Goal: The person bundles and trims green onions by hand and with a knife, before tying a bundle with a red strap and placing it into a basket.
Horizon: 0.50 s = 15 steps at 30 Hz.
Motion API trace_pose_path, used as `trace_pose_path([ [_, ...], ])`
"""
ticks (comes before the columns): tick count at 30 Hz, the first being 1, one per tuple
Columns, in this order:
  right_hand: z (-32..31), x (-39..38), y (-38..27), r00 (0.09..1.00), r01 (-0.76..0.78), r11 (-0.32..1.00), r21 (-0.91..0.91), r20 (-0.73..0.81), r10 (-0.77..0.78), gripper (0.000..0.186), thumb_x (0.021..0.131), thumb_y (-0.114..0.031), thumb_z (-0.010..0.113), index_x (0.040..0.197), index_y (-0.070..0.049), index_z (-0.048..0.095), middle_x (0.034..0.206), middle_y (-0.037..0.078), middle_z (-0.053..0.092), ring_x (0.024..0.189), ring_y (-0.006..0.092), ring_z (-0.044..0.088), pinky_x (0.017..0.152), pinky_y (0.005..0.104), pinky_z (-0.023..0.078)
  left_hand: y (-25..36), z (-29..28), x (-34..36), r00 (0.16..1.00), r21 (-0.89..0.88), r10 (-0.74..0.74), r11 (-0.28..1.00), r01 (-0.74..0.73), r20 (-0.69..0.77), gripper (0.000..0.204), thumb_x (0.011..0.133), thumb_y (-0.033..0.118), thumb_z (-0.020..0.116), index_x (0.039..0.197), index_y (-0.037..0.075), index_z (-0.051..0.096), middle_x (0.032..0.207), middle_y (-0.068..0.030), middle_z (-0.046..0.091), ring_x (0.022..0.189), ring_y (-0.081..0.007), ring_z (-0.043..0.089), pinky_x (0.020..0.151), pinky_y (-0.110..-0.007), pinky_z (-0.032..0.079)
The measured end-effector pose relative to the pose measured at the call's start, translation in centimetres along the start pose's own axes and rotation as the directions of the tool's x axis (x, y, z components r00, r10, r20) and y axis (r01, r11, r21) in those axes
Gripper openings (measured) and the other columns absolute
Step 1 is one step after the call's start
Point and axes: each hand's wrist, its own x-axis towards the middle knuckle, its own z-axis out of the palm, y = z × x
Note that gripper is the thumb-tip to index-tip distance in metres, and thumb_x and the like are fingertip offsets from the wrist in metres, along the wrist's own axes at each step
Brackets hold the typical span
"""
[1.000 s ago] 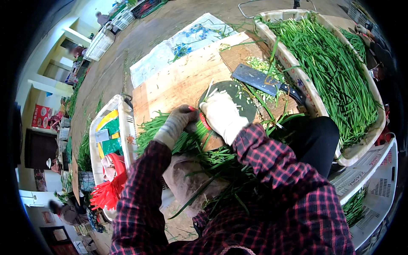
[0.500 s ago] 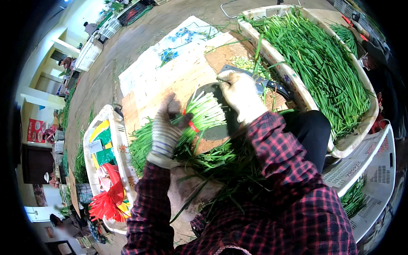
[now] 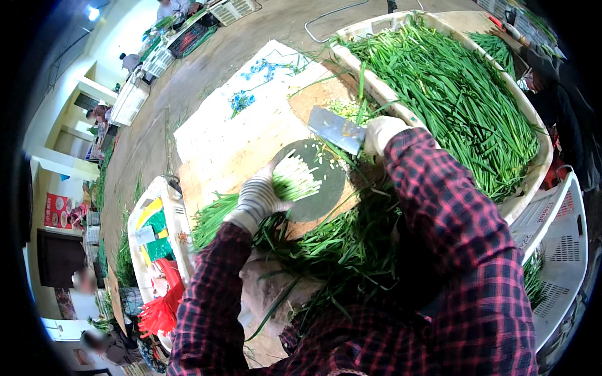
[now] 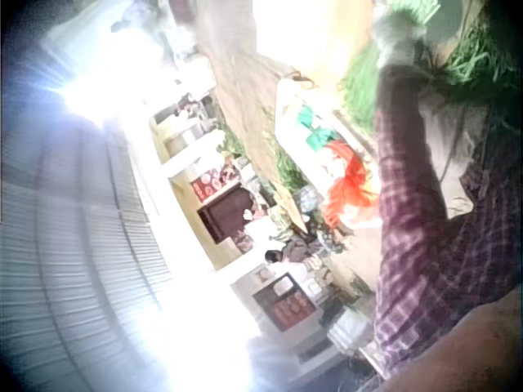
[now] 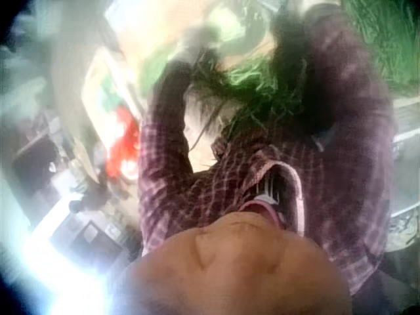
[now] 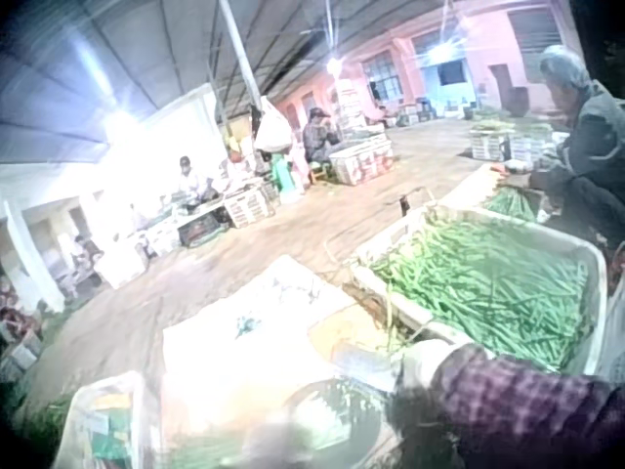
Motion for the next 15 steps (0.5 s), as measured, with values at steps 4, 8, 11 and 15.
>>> trace_pose_path([
  [4, -1.9, -4.0, 4.0, 0.916, 0.295, 0.897, 0.329, -0.365, -0.167, 0.042, 0.067, -0.02, 0.071, 0.104, -0.001, 0.066, 0.084, 0.018, 0.069, 0.08, 0.0321, 0.067, 0.075, 0.0388, 0.053, 2.8, -4.7, 0.6, 0.992, -0.044, 0.102, 0.993, -0.105, -0.068, 0.107, 0.048, 0.039, 0.09, 0.135, 0.002, 0.042, 0.119, -0.0199, 0.06, 0.113, -0.0337, 0.057, 0.098, -0.038, 0.045],
  [8, -1.1, -7.3, 4.8, 0.77, 0.387, 0.747, 0.541, -0.636, 0.061, 0.038, 0.078, -0.018, 0.065, 0.11, 0.002, 0.06, 0.076, 0.024, 0.065, 0.071, 0.0348, 0.066, 0.066, 0.04, 0.052, 6.9, -7.5, 4.5, 0.97, -0.027, 0.17, 0.984, -0.177, -0.175, 0.1, 0.053, 0.04, 0.086, 0.135, 0.002, 0.044, 0.125, -0.0211, 0.057, 0.116, -0.0333, 0.055, 0.098, -0.037, 0.045],
  [11, -1.8, -8.0, 1.8, 0.617, 0.507, 0.713, 0.485, -0.781, 0.093, 0.034, 0.09, -0.026, 0.06, 0.107, 0.004, 0.057, 0.072, 0.028, 0.061, 0.071, 0.042, 0.063, 0.061, 0.0456, 0.05, 7.4, -7.2, 6.9, 0.995, -0.078, 0.011, 0.997, -0.019, -0.097, 0.104, 0.053, 0.045, 0.085, 0.135, 0.0, 0.041, 0.126, -0.0235, 0.055, 0.119, -0.0324, 0.054, 0.1, -0.039, 0.043],
  [15, 0.7, -7.2, 2.9, 0.747, 0.315, 0.832, 0.457, -0.66, 0.079, 0.022, 0.092, -0.019, 0.056, 0.092, 0.002, 0.056, 0.068, 0.023, 0.06, 0.063, 0.0391, 0.062, 0.061, 0.045, 0.051, 10.5, -4.0, 11.2, 0.999, 0.034, -0.007, 0.999, 0.009, -0.047, 0.106, 0.052, 0.047, 0.086, 0.134, -0.002, 0.041, 0.118, -0.0227, 0.061, 0.111, -0.0319, 0.06, 0.096, -0.037, 0.046],
])
